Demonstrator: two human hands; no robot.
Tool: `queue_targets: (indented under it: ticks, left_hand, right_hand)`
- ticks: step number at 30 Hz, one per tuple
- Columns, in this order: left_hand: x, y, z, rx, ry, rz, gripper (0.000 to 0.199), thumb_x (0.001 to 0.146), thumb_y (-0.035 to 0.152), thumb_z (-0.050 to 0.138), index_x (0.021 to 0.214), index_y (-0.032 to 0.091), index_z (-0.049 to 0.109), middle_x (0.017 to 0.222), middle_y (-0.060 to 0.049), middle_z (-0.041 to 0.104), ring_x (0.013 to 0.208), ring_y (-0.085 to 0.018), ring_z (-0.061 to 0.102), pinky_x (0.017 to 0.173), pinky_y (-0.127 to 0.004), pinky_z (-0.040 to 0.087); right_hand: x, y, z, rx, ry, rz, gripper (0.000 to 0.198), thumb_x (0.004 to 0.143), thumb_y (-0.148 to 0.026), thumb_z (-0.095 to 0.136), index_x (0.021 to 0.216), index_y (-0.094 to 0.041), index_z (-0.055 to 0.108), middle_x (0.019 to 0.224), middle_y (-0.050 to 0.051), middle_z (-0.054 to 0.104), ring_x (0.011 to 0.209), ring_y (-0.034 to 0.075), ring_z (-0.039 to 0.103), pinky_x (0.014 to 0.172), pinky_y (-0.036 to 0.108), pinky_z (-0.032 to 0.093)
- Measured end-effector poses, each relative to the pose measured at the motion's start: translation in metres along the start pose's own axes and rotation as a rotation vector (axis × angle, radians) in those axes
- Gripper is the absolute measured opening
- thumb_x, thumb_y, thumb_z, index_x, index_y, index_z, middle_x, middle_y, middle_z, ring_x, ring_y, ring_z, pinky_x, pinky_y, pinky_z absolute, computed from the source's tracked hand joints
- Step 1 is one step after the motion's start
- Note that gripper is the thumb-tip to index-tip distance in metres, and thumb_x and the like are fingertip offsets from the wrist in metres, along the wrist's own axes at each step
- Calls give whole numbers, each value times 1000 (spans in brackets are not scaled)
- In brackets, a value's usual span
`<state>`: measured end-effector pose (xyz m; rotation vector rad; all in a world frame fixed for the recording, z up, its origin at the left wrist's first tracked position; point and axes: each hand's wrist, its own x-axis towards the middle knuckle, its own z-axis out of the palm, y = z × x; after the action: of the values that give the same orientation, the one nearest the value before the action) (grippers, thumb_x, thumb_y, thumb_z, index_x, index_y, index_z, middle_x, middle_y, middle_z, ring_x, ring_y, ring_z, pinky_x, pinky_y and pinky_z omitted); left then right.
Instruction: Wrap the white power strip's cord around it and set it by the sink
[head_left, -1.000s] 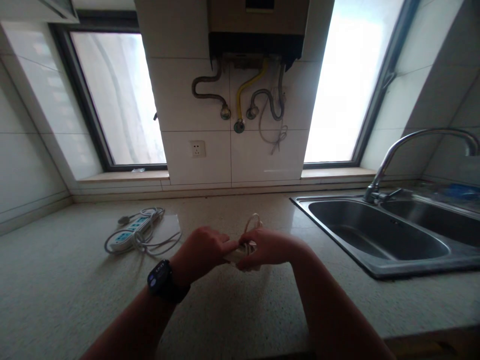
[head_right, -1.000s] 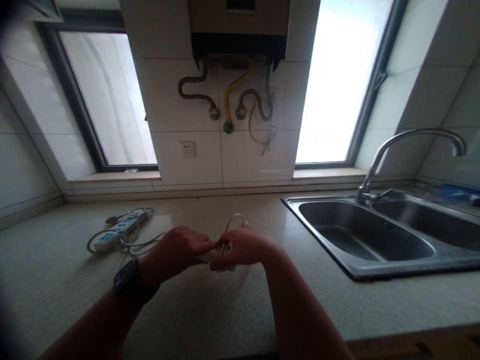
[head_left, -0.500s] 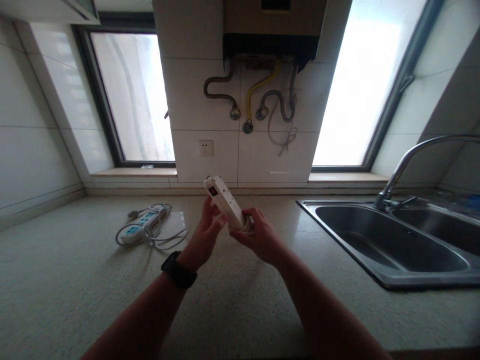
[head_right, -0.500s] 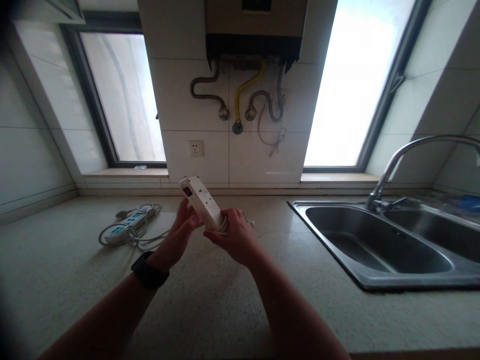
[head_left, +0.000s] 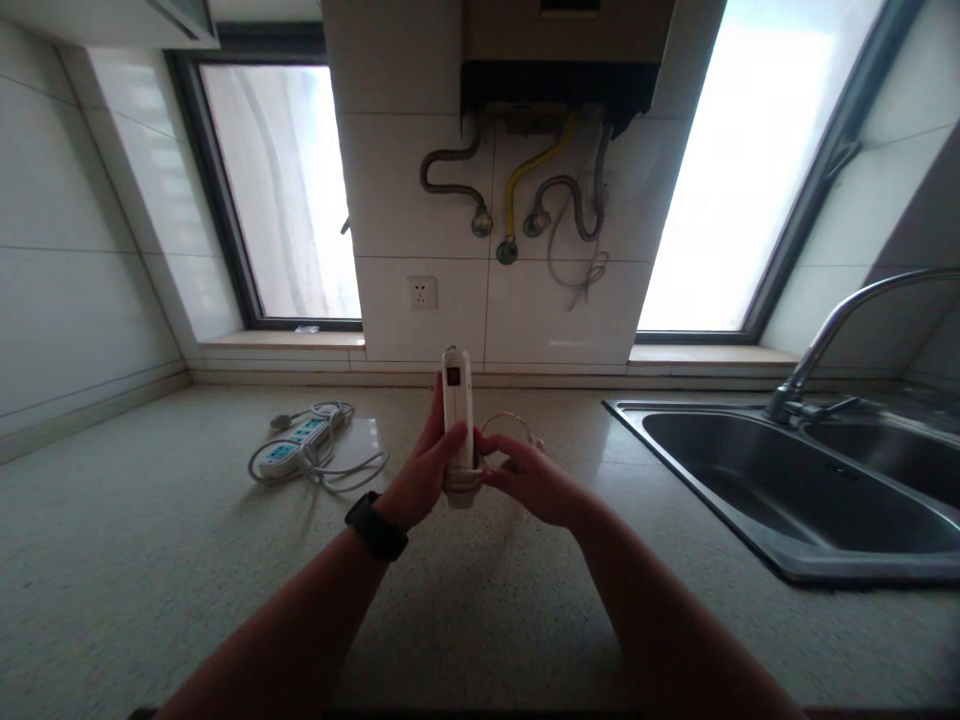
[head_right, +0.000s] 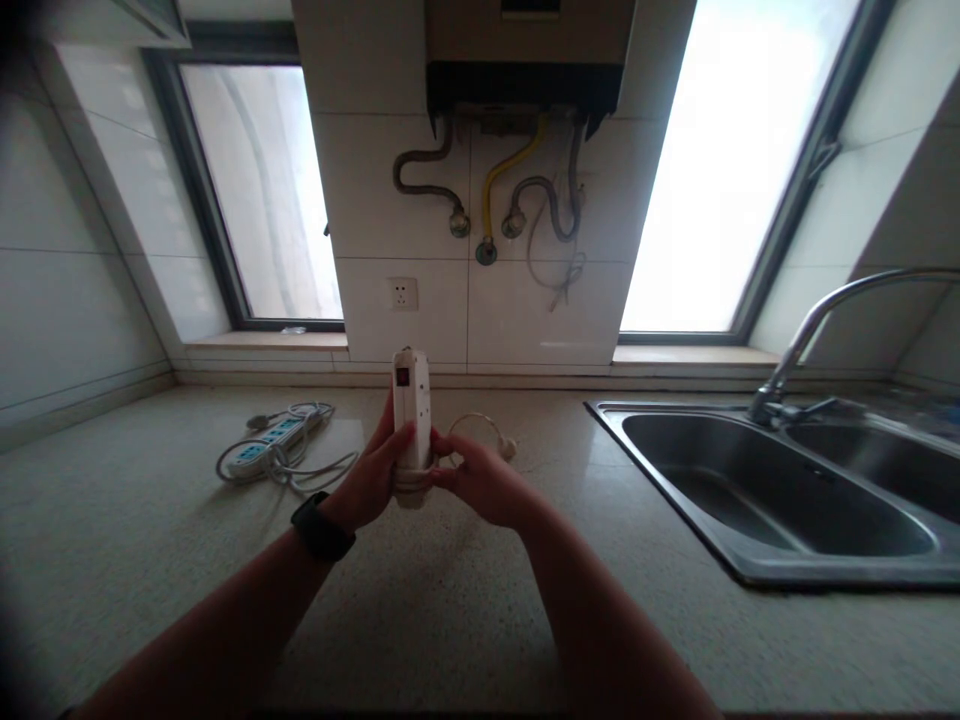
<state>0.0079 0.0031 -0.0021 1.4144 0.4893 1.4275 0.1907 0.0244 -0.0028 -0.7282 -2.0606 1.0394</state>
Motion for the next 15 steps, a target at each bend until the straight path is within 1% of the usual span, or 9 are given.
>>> queue_targets:
  ticks: [1,3,6,8,12,15]
  left_hand:
    - [0,-1,-1,-28,-12,-15,83,96,42,55,158,35,1,99,-5,59,87,-14,58,80,-29,52]
    - [-1,-3,-2,-71,-27,-36,80,96,41,55,158,33,6,97,-6,60,90,-15,60,82,-31,53]
    - [-2,-3,-2,-136,-36,-57,77,95,42,56,157,30,12,105,-9,62,96,-19,62,85,-34,53]
    - [-2,-2,-1,-182,-42,-75,77,94,43,57,156,29,14,112,-11,63,100,-21,63,87,-36,53]
    - [-5,0,2,-261,-91,-122,77,92,46,60,155,27,20,126,-14,59,109,-24,63,95,-41,52]
    - [-6,-1,2,-276,-140,-176,71,92,52,57,151,20,31,138,-18,52,119,-27,58,103,-44,48]
  right_hand:
    - [0,0,-3,30,-5,9,39,83,-39,68,110,-12,60,90,5,61,62,8,47,59,22,38]
    - [2,-1,-7,81,-16,4,34,80,-36,70,103,-12,64,94,7,63,71,11,54,67,24,44]
    - [3,0,-11,157,-47,-31,32,79,-35,73,102,-13,66,107,9,63,87,15,59,79,29,48]
    - [4,1,-12,199,-65,-48,32,78,-34,75,101,-13,66,109,10,62,94,17,59,84,30,49]
    - [3,2,-13,208,-134,-94,35,79,-36,75,102,-11,65,105,9,60,96,17,58,87,31,49]
    - [1,2,-14,218,-223,-80,43,84,-45,70,106,-9,63,101,9,61,89,15,58,81,29,48]
